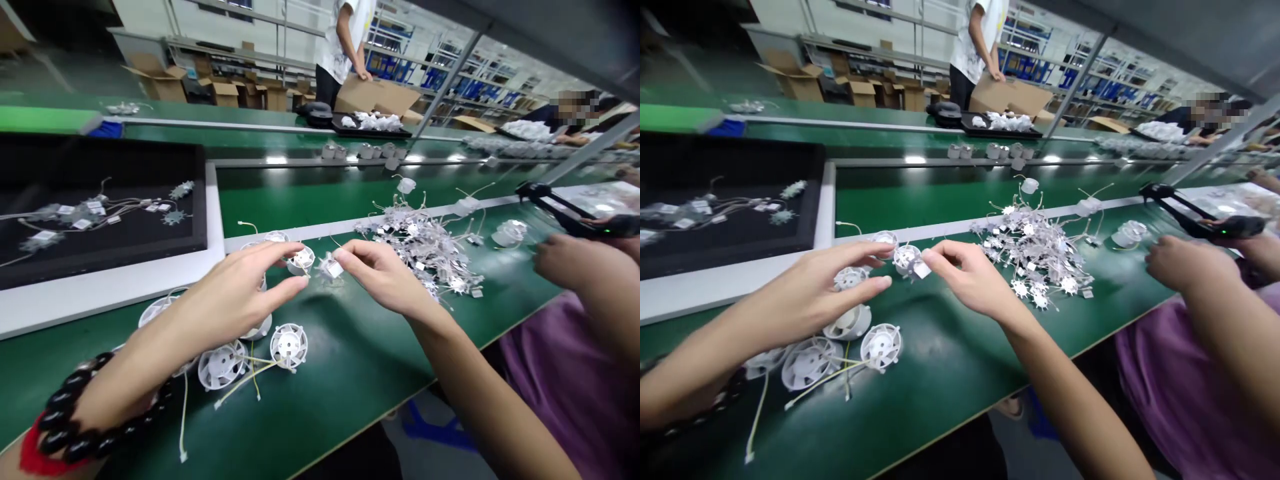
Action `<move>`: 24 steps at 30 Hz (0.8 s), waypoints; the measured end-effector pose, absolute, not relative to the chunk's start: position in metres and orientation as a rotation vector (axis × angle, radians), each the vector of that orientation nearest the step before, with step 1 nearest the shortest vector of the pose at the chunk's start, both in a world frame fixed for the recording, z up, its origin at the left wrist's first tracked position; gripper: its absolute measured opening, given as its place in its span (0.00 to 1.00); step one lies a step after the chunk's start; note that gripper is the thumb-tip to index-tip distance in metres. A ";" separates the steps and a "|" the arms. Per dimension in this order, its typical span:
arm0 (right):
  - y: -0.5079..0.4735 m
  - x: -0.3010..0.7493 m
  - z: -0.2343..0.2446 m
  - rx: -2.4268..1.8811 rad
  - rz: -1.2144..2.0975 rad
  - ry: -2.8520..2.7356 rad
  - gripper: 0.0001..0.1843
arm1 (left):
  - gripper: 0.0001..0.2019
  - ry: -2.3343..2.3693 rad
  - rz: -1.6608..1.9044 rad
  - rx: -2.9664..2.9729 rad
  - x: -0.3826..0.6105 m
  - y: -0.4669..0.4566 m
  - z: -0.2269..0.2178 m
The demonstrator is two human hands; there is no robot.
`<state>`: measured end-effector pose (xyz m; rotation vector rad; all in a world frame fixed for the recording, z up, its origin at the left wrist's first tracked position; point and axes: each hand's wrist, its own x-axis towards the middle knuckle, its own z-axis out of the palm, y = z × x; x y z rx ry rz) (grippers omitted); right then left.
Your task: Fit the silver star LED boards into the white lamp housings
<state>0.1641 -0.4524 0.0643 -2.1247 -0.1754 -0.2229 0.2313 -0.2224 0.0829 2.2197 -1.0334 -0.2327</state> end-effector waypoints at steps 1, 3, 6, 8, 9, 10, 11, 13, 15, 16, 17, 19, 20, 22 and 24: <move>-0.446 0.170 0.066 -2.028 -0.143 -0.165 0.18 | 0.25 -0.945 -0.326 2.127 0.231 -0.225 0.082; -0.433 0.179 0.066 -1.862 -0.039 -0.150 0.20 | 0.23 -0.816 -0.496 1.939 0.231 -0.229 0.080; -0.422 0.186 0.060 -1.665 0.044 -0.176 0.21 | 0.17 -0.671 -0.608 1.709 0.234 -0.231 0.078; -0.424 0.187 0.054 -1.573 0.105 -0.201 0.19 | 0.16 -0.572 -0.663 1.592 0.239 -0.229 0.078; -0.427 0.186 0.052 -1.542 0.126 -0.217 0.18 | 0.16 -0.550 -0.708 1.541 0.240 -0.227 0.078; -0.431 0.185 0.050 -1.520 0.134 -0.236 0.17 | 0.16 -0.553 -0.758 1.494 0.242 -0.225 0.079; -0.435 0.184 0.048 -1.508 0.124 -0.259 0.15 | 0.15 -0.569 -0.814 1.454 0.243 -0.223 0.079; -0.440 0.181 0.047 -1.518 0.059 -0.300 0.11 | 0.12 -0.602 -0.925 1.405 0.243 -0.219 0.081; -0.441 0.178 0.047 -1.572 -0.025 -0.305 0.07 | 0.10 -0.600 -1.006 1.391 0.242 -0.218 0.082; -0.441 0.177 0.048 -1.611 -0.060 -0.292 0.07 | 0.10 -0.589 -1.029 1.402 0.240 -0.219 0.082; -0.441 0.177 0.048 -1.648 -0.087 -0.278 0.06 | 0.10 -0.583 -1.037 1.428 0.239 -0.219 0.083; -0.441 0.176 0.048 -1.703 -0.104 -0.258 0.06 | 0.12 -0.594 -0.997 1.533 0.237 -0.222 0.082; -0.441 0.176 0.048 -1.723 -0.093 -0.256 0.07 | 0.13 -0.603 -0.954 1.608 0.237 -0.223 0.082; -0.445 0.177 0.048 -1.767 -0.049 -0.269 0.09 | 0.17 -0.631 -0.854 1.750 0.237 -0.225 0.080; -0.450 0.177 0.049 -1.831 0.015 -0.303 0.11 | 0.20 -0.638 -0.773 1.824 0.239 -0.225 0.079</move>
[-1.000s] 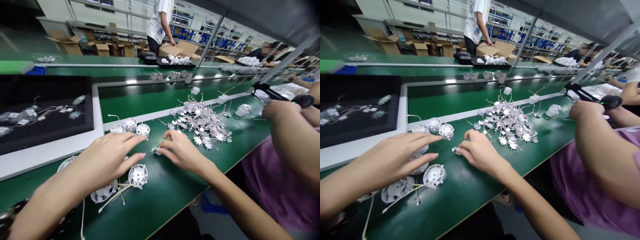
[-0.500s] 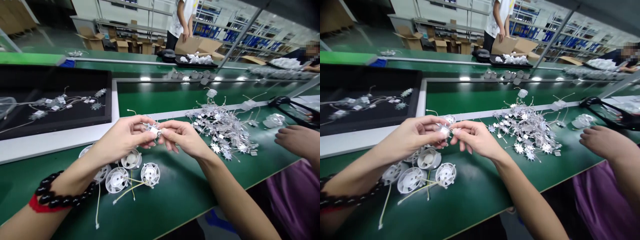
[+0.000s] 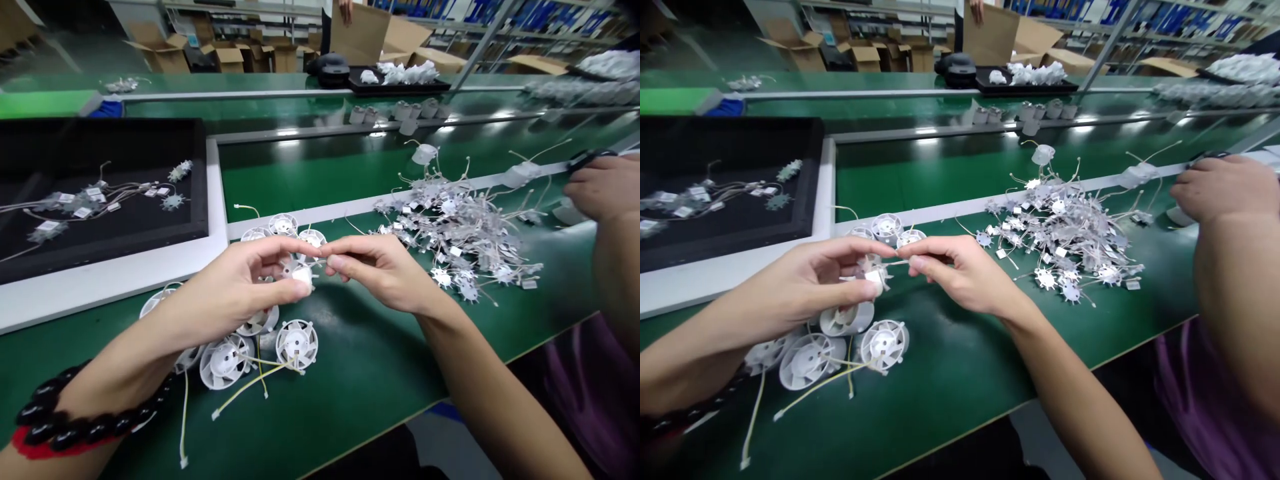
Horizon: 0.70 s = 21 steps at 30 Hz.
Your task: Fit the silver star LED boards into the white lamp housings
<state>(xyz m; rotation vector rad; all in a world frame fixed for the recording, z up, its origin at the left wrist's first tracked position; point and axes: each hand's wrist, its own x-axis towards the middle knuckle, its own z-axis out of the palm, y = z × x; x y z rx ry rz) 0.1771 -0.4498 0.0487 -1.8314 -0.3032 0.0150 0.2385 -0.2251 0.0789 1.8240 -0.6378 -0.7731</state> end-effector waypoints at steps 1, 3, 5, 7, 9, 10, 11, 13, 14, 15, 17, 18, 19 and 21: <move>-0.452 0.177 0.049 -1.870 0.045 -0.327 0.12 | 0.21 -0.631 -0.750 1.838 0.239 -0.225 0.079; -0.455 0.177 0.051 -1.935 0.098 -0.358 0.12 | 0.21 -0.615 -0.731 1.857 0.241 -0.225 0.079; -0.455 0.177 0.052 -1.934 0.165 -0.356 0.12 | 0.19 -0.644 -0.733 1.883 0.242 -0.225 0.081; -0.453 0.178 0.051 -1.859 0.258 -0.357 0.11 | 0.17 -0.699 -0.764 1.909 0.241 -0.226 0.083; -0.450 0.179 0.049 -1.738 0.342 -0.361 0.09 | 0.16 -0.709 -0.834 1.890 0.239 -0.227 0.084; -0.449 0.179 0.048 -1.675 0.377 -0.349 0.08 | 0.17 -0.688 -0.875 1.863 0.239 -0.228 0.084; -0.448 0.180 0.047 -1.621 0.406 -0.326 0.08 | 0.19 -0.659 -0.908 1.826 0.238 -0.228 0.084; -0.448 0.180 0.046 -1.563 0.439 -0.278 0.09 | 0.22 -0.615 -0.926 1.754 0.237 -0.228 0.084; -0.448 0.179 0.045 -1.556 0.433 -0.272 0.10 | 0.21 -0.613 -0.916 1.735 0.237 -0.228 0.084; -0.449 0.179 0.045 -1.557 0.415 -0.282 0.10 | 0.19 -0.624 -0.899 1.729 0.237 -0.227 0.084; -0.449 0.178 0.045 -1.553 0.364 -0.320 0.10 | 0.14 -0.681 -0.865 1.748 0.238 -0.225 0.084; -0.448 0.178 0.045 -1.540 0.353 -0.338 0.10 | 0.12 -0.708 -0.860 1.769 0.238 -0.224 0.084; -0.447 0.177 0.046 -1.521 0.357 -0.348 0.09 | 0.12 -0.725 -0.859 1.794 0.239 -0.223 0.084; -0.444 0.176 0.045 -1.474 0.383 -0.334 0.07 | 0.13 -0.726 -0.872 1.850 0.240 -0.222 0.084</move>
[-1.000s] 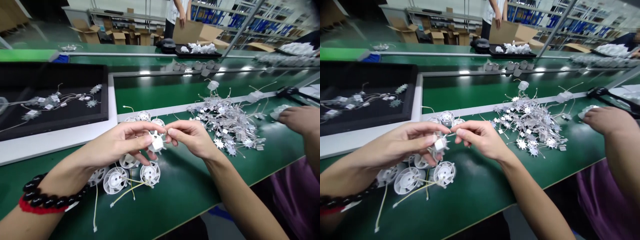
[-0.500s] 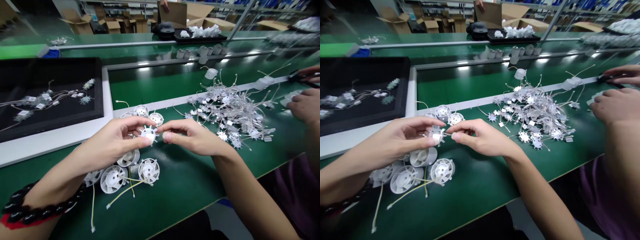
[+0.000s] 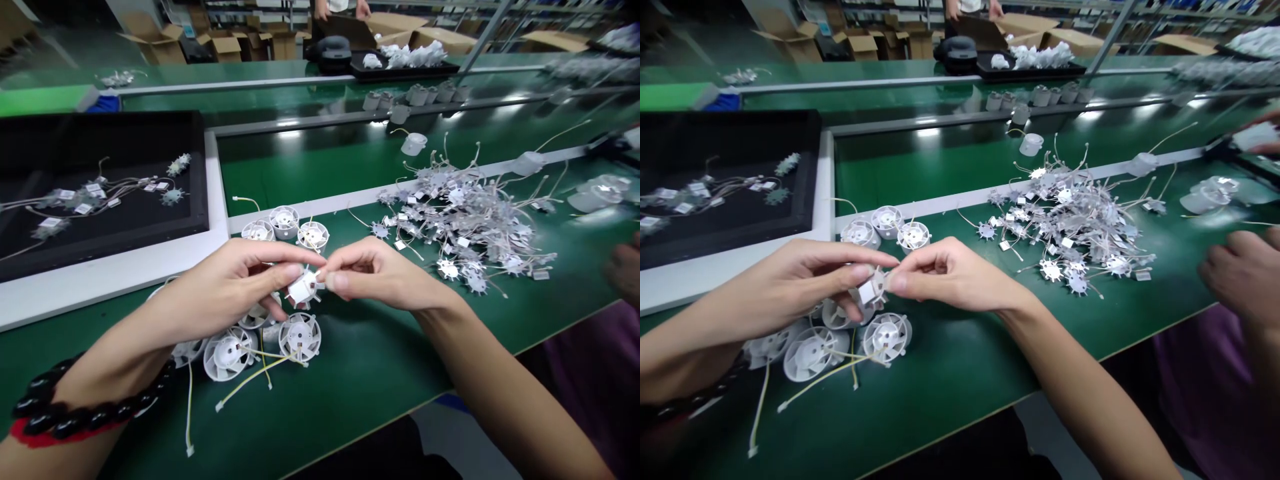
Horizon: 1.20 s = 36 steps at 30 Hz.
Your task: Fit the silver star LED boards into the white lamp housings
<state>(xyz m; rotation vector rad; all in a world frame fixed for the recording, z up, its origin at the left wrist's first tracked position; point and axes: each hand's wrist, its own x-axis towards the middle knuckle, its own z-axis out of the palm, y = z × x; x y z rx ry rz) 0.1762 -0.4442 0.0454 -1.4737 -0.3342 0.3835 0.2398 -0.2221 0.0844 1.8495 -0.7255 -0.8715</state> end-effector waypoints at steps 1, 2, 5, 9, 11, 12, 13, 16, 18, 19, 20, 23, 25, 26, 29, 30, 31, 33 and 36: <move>-0.442 0.176 0.045 -1.452 0.395 -0.310 0.06 | 0.14 -0.717 -0.871 1.875 0.240 -0.222 0.084; -0.441 0.176 0.045 -1.434 0.401 -0.277 0.05 | 0.15 -0.709 -0.862 1.895 0.240 -0.222 0.084; -0.438 0.178 0.045 -1.411 0.385 -0.175 0.06 | 0.18 -0.717 -0.823 1.920 0.238 -0.223 0.084; -0.437 0.180 0.044 -1.419 0.407 -0.112 0.08 | 0.21 -0.704 -0.801 1.908 0.237 -0.224 0.083; -0.438 0.180 0.043 -1.430 0.458 -0.088 0.09 | 0.20 -0.684 -0.779 1.880 0.237 -0.224 0.083; -0.438 0.180 0.043 -1.441 0.477 -0.083 0.10 | 0.18 -0.679 -0.769 1.869 0.237 -0.225 0.082; -0.438 0.180 0.042 -1.456 0.483 -0.085 0.10 | 0.16 -0.677 -0.755 1.864 0.237 -0.225 0.082; -0.438 0.180 0.041 -1.516 0.413 -0.110 0.11 | 0.10 -0.658 -0.716 1.895 0.237 -0.227 0.082; -0.438 0.179 0.041 -1.554 0.357 -0.124 0.10 | 0.10 -0.613 -0.698 1.933 0.236 -0.228 0.083; -0.437 0.179 0.040 -1.574 0.335 -0.130 0.10 | 0.10 -0.589 -0.689 1.946 0.235 -0.228 0.083; -0.436 0.178 0.040 -1.601 0.314 -0.139 0.10 | 0.10 -0.571 -0.684 1.954 0.235 -0.229 0.083; -0.434 0.175 0.039 -1.708 0.228 -0.180 0.11 | 0.11 -0.562 -0.670 1.940 0.234 -0.230 0.085; -0.435 0.174 0.040 -1.787 0.181 -0.200 0.13 | 0.14 -0.606 -0.641 1.974 0.232 -0.229 0.087; -0.436 0.174 0.041 -1.823 0.165 -0.201 0.14 | 0.15 -0.639 -0.595 2.037 0.231 -0.227 0.088; -0.446 0.174 0.047 -1.899 0.083 -0.163 0.14 | 0.13 -0.848 -0.311 2.377 0.218 -0.213 0.089; -0.449 0.175 0.050 -1.909 0.043 -0.151 0.14 | 0.12 -0.958 -0.197 2.486 0.209 -0.207 0.088; -0.452 0.175 0.052 -1.913 0.012 -0.149 0.14 | 0.13 -1.085 -0.112 2.570 0.199 -0.200 0.085; -0.455 0.174 0.055 -1.909 0.008 -0.173 0.13 | 0.17 -1.328 -0.002 2.636 0.174 -0.190 0.077; -0.449 0.169 0.058 -1.863 0.152 -0.243 0.10 | 0.18 -1.532 -0.153 2.634 0.135 -0.191 0.061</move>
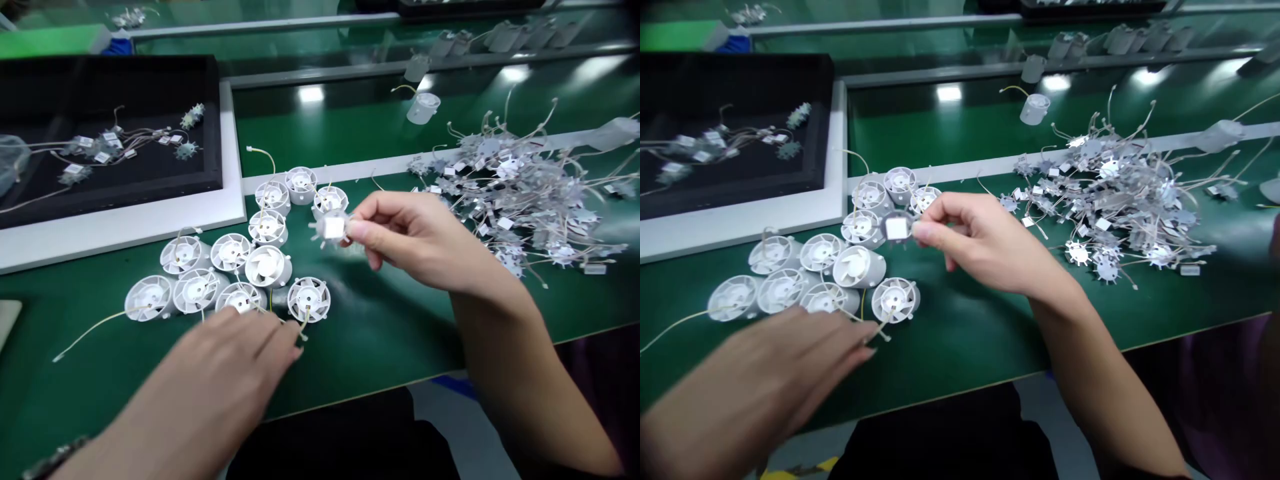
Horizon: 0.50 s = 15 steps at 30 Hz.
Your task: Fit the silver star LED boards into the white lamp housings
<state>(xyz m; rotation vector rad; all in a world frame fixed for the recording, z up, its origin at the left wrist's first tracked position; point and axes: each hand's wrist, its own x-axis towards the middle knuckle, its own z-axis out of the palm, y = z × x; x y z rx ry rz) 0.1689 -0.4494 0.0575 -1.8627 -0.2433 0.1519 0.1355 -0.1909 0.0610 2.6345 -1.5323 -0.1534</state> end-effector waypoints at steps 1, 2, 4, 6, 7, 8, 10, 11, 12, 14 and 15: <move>-0.445 0.167 0.058 -1.830 0.222 -0.266 0.10 | 0.18 -1.568 -0.264 2.599 0.125 -0.196 0.056; -0.441 0.164 0.058 -1.790 0.295 -0.284 0.09 | 0.20 -1.591 -0.349 2.561 0.117 -0.202 0.052; -0.433 0.156 0.059 -1.713 0.423 -0.320 0.09 | 0.22 -1.597 -0.361 2.523 0.106 -0.212 0.047; -0.428 0.146 0.058 -1.689 0.491 -0.352 0.09 | 0.19 -1.613 -0.308 2.465 0.101 -0.214 0.048; -0.427 0.139 0.057 -1.710 0.497 -0.375 0.09 | 0.16 -1.614 -0.301 2.420 0.101 -0.210 0.050; -0.428 0.132 0.056 -1.744 0.491 -0.405 0.10 | 0.15 -1.606 -0.314 2.383 0.102 -0.203 0.052; -0.433 0.116 0.053 -1.826 0.464 -0.483 0.10 | 0.16 -1.519 -0.278 2.394 0.109 -0.187 0.059; -0.436 0.107 0.050 -1.870 0.449 -0.522 0.10 | 0.16 -1.493 -0.197 2.455 0.114 -0.180 0.062; -0.439 0.099 0.047 -1.915 0.441 -0.550 0.11 | 0.15 -1.489 -0.065 2.499 0.121 -0.175 0.064; -0.442 0.085 0.041 -2.002 0.441 -0.566 0.11 | 0.11 -1.564 0.130 2.500 0.137 -0.174 0.066; -0.443 0.079 0.038 -2.037 0.438 -0.556 0.11 | 0.14 -1.610 0.158 2.491 0.145 -0.178 0.065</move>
